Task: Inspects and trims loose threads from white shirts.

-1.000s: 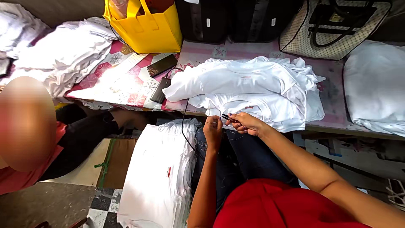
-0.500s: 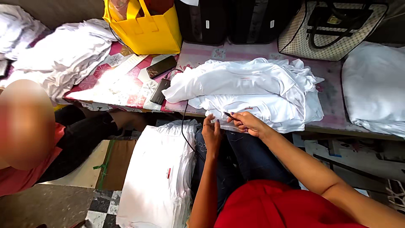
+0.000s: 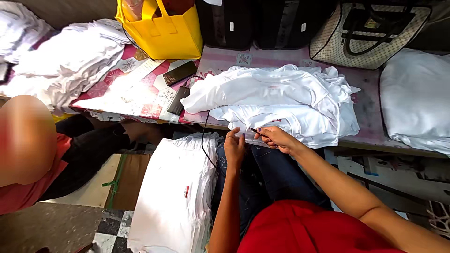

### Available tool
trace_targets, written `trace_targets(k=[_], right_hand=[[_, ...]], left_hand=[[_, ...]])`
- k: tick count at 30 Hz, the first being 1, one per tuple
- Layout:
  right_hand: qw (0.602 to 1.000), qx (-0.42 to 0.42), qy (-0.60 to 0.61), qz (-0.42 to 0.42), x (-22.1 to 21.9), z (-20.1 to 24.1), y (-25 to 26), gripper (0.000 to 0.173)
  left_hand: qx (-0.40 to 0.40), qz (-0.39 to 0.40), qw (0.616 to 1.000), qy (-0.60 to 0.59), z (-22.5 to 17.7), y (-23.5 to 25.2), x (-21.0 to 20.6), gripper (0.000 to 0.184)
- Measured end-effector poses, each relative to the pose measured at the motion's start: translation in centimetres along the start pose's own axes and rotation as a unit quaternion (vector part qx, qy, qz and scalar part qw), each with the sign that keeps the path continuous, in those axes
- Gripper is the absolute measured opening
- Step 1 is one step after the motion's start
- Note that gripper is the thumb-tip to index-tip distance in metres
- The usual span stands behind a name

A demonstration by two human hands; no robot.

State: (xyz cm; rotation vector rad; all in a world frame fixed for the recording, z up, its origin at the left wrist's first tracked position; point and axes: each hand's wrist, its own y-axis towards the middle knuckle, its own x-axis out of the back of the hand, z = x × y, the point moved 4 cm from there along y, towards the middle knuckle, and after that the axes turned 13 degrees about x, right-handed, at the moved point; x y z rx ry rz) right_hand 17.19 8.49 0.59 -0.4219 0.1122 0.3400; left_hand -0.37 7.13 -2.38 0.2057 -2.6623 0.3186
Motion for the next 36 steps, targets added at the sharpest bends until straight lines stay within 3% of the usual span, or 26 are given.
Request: trace_targets(k=[2,5,8,13,19,24,30,33,36], right_hand=[[1.0,0.005,-0.002,-0.001,-0.3,0.1,0.2,0.031],[1.0,0.018,-0.016,-0.002,-0.4,0.4,0.2,0.03],[0.999,0.016,-0.028,0.004,0.1,0.5,-0.4,0.03],[0.999,-0.013,-0.032,0.038,-0.2,0.2,-0.9,0.033],[0.999,0.005,-0.015,0.035,-1.3,0.8,-0.2,0.031],[1.0,0.022,-0.01,-0.006,-1.6,0.9,0.2,0.029],[0.999,0.033,-0.004,-0.014,-1.1,0.8,-0.3,0.029],[0.995,0.085,-0.042,0.003,0.1,2.0,-0.7,0.032],[0.957,0.19,-0.216,-0.026,2.3,2.7,0.4,0.018]], left_hand=[[-0.023,0.012,1.0,0.005,-0.8,0.4,-0.8,0.034],[0.012,0.028,1.0,-0.005,-1.0,0.8,-1.0,0.019],[0.048,0.077,0.99,-0.108,-0.5,0.5,-0.4,0.018],[0.097,0.121,0.935,-0.319,-0.3,0.0,-0.6,0.017],[0.12,0.121,0.885,-0.433,-1.0,0.2,-1.5,0.017],[0.122,0.109,0.86,-0.484,-1.5,0.0,-2.1,0.021],[0.131,0.104,0.858,-0.485,-1.5,-0.1,-2.4,0.019],[0.137,0.11,0.851,-0.495,-1.1,-0.3,-2.4,0.019],[0.151,0.12,0.839,-0.508,-0.6,-0.9,-2.8,0.021]])
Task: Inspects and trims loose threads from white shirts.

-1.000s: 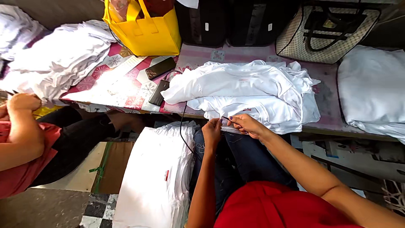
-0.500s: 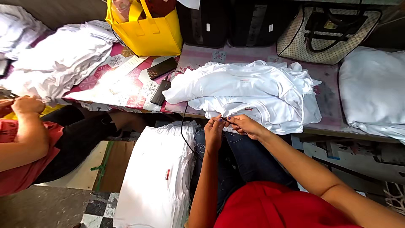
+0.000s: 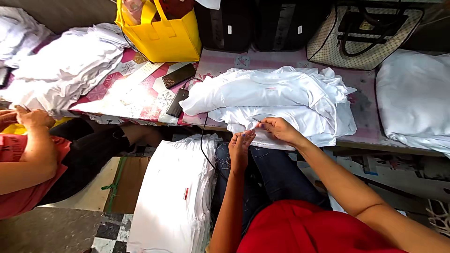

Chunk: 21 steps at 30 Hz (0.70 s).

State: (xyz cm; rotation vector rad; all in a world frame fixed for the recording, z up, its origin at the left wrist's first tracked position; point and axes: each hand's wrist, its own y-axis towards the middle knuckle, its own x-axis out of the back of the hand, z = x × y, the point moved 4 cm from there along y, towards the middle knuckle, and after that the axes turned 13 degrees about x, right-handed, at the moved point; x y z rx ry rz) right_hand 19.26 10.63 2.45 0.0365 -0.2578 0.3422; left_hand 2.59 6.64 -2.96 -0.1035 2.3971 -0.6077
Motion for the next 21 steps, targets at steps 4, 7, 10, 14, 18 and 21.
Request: trace_targets(k=[4,7,10,14,18,21], right_hand=[[0.986,0.036,-0.165,0.017,0.1,-2.7,2.0,0.018],[0.982,0.024,-0.186,-0.009,-0.7,-2.5,1.7,0.013],[0.965,0.082,-0.243,-0.056,-1.6,-2.1,0.6,0.016],[0.936,0.166,-0.293,-0.099,-2.0,-2.6,-0.4,0.015],[0.954,0.145,-0.253,-0.072,-1.9,-2.7,0.0,0.015],[0.992,0.039,-0.117,0.004,-0.6,-2.5,0.7,0.019]], left_hand=[[0.009,-0.041,0.999,0.034,1.1,0.0,-0.7,0.016],[0.016,-0.099,0.993,0.059,1.5,0.4,-1.6,0.011],[0.014,-0.114,0.992,0.059,1.5,1.0,-2.0,0.008],[0.05,-0.103,0.992,0.054,1.6,0.8,-2.0,0.009],[0.06,-0.091,0.992,0.06,1.9,0.5,-1.9,0.01],[0.038,-0.059,0.995,0.076,1.9,0.3,-1.6,0.012]])
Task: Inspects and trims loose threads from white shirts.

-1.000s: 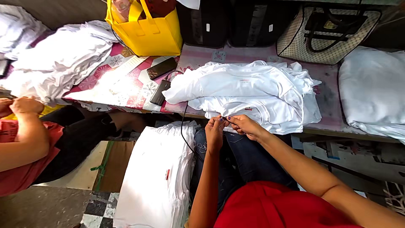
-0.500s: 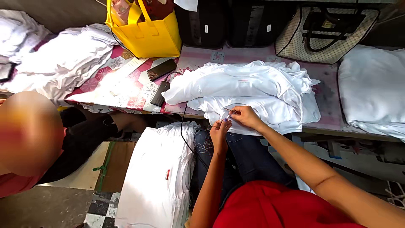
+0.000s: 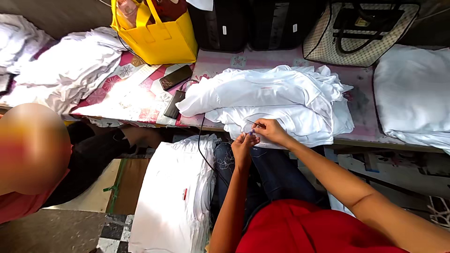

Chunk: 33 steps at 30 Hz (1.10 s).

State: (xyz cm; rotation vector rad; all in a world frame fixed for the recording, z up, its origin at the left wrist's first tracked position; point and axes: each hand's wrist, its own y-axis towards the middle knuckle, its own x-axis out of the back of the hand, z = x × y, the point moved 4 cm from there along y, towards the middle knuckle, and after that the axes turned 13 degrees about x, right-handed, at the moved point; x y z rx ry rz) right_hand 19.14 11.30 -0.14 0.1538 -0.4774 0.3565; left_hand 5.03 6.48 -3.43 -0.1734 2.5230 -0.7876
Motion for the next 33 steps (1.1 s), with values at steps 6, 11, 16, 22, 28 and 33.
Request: trace_targets(k=[6,11,16,22,28,33], right_hand=[[0.945,-0.148,0.243,0.162,3.3,0.9,-0.5,0.04],[0.941,-0.165,0.181,0.235,3.6,0.8,0.5,0.037],[0.945,-0.141,0.153,0.252,2.9,0.6,2.0,0.038],[0.954,-0.113,0.108,0.255,2.8,1.7,2.8,0.038],[0.959,-0.106,0.139,0.224,3.4,2.3,2.4,0.035],[0.989,0.03,0.097,0.108,3.5,3.8,2.7,0.019]], left_hand=[[-0.034,0.005,0.999,-0.002,0.5,0.0,0.5,0.011],[-0.086,0.035,0.994,-0.049,0.4,0.4,0.3,0.014],[-0.086,0.035,0.993,-0.076,0.0,0.5,-0.3,0.016],[-0.09,0.029,0.991,-0.093,-0.5,0.2,-0.4,0.015],[-0.086,0.03,0.989,-0.116,-0.9,-0.1,-0.9,0.018],[-0.132,0.034,0.98,-0.143,-1.2,-0.4,-1.2,0.012]])
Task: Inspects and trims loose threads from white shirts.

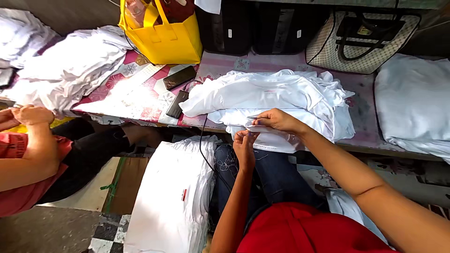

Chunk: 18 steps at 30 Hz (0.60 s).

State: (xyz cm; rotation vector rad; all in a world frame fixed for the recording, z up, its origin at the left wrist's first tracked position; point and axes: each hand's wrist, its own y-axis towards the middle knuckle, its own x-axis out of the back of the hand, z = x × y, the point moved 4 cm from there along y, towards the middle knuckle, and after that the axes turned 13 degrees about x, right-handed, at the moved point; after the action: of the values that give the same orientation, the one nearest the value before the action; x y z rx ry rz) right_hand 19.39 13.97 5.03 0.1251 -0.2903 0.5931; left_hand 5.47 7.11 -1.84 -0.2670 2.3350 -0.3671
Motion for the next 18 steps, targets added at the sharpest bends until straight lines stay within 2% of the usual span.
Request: trace_targets(k=[2,5,10,15,18], right_hand=[[0.997,0.031,-0.065,-0.031,-1.1,-0.5,0.7,0.014],[0.995,0.011,-0.071,-0.074,-2.4,-1.1,1.4,0.011],[0.97,-0.112,0.104,-0.188,-3.4,-1.5,0.3,0.012],[0.924,-0.172,0.261,-0.221,-4.3,-2.5,-0.5,0.01],[0.917,-0.178,0.277,-0.227,-4.5,-2.4,-0.4,0.013]], left_hand=[[-0.026,-0.01,1.0,0.007,-0.1,0.0,-0.4,0.017],[-0.064,-0.035,0.997,0.04,-0.4,0.5,-0.5,0.027],[-0.194,-0.036,0.969,0.147,0.0,1.1,0.5,0.014],[-0.131,-0.084,0.978,0.14,-1.0,0.2,1.4,0.013],[-0.197,-0.081,0.958,0.19,-1.4,0.1,1.3,0.028]])
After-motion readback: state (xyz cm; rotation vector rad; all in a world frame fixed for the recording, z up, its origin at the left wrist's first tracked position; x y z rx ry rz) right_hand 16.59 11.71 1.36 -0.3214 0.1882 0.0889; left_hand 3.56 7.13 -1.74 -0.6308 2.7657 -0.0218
